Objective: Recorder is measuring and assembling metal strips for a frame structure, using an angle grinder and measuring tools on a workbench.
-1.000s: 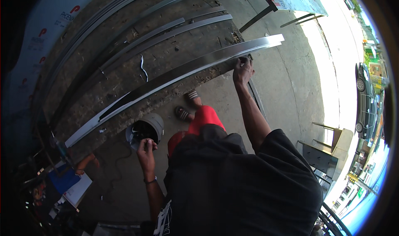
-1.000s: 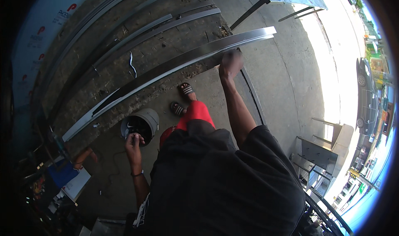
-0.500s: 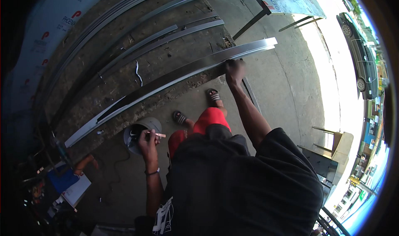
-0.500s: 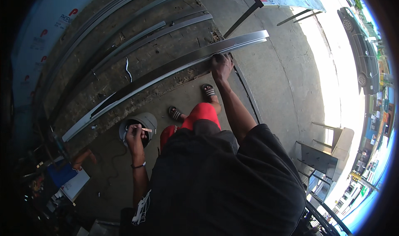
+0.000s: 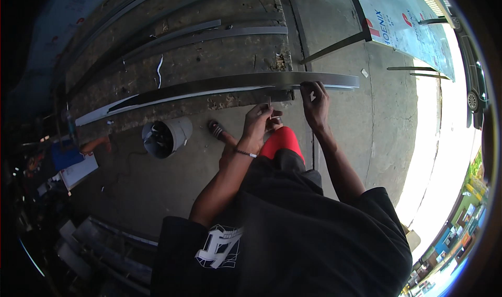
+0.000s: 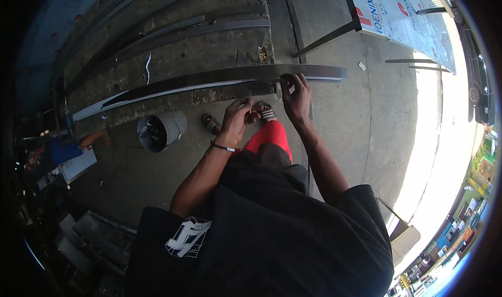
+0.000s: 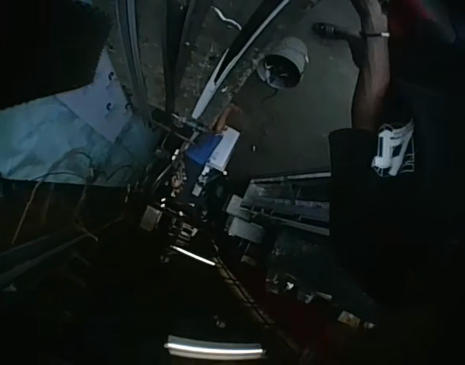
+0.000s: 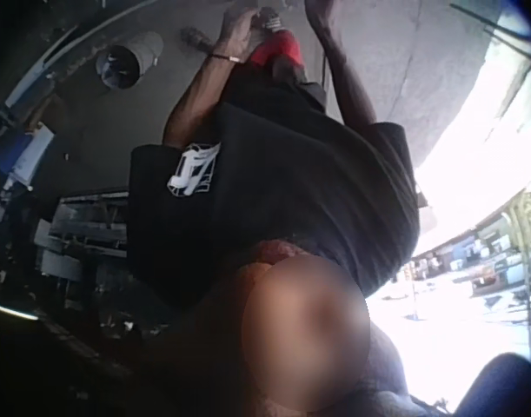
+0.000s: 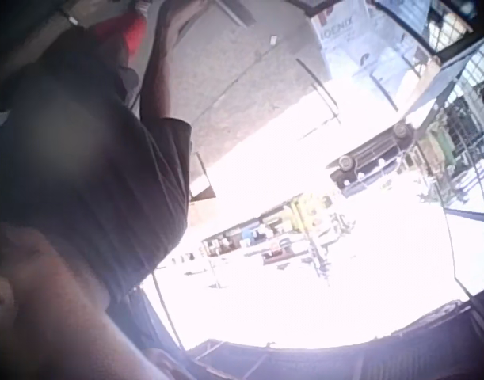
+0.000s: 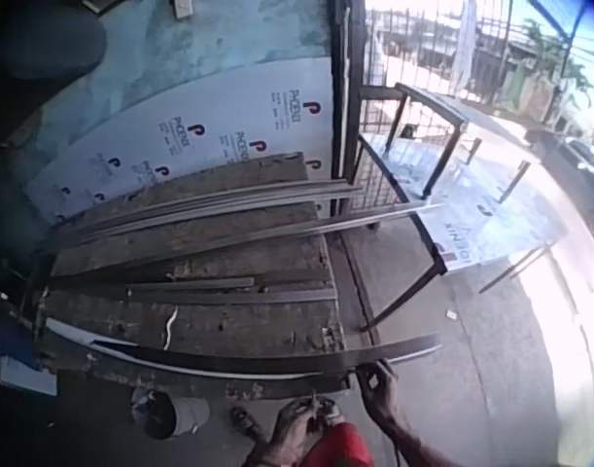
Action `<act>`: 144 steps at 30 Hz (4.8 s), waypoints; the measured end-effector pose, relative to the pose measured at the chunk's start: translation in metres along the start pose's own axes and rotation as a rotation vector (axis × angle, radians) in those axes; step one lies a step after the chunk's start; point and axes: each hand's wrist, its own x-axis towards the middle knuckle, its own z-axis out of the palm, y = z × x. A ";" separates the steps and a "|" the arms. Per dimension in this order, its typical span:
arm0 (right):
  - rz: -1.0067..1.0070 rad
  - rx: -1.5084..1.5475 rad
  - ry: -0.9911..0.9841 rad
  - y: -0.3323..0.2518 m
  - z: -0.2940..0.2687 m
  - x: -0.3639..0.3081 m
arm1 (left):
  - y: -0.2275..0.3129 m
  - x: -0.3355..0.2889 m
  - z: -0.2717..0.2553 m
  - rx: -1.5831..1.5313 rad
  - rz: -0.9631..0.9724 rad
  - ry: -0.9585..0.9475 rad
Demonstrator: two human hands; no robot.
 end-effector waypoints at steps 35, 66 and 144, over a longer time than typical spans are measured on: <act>-0.220 -0.216 -0.470 -0.012 0.027 0.020 | -0.016 0.033 0.054 -0.113 0.207 0.423; 0.710 -0.251 0.459 -0.054 0.138 -0.025 | 0.026 -0.103 -0.227 0.134 0.319 0.297; -0.132 -0.300 -0.235 0.004 0.047 -0.034 | -0.005 0.048 0.000 0.608 0.408 0.162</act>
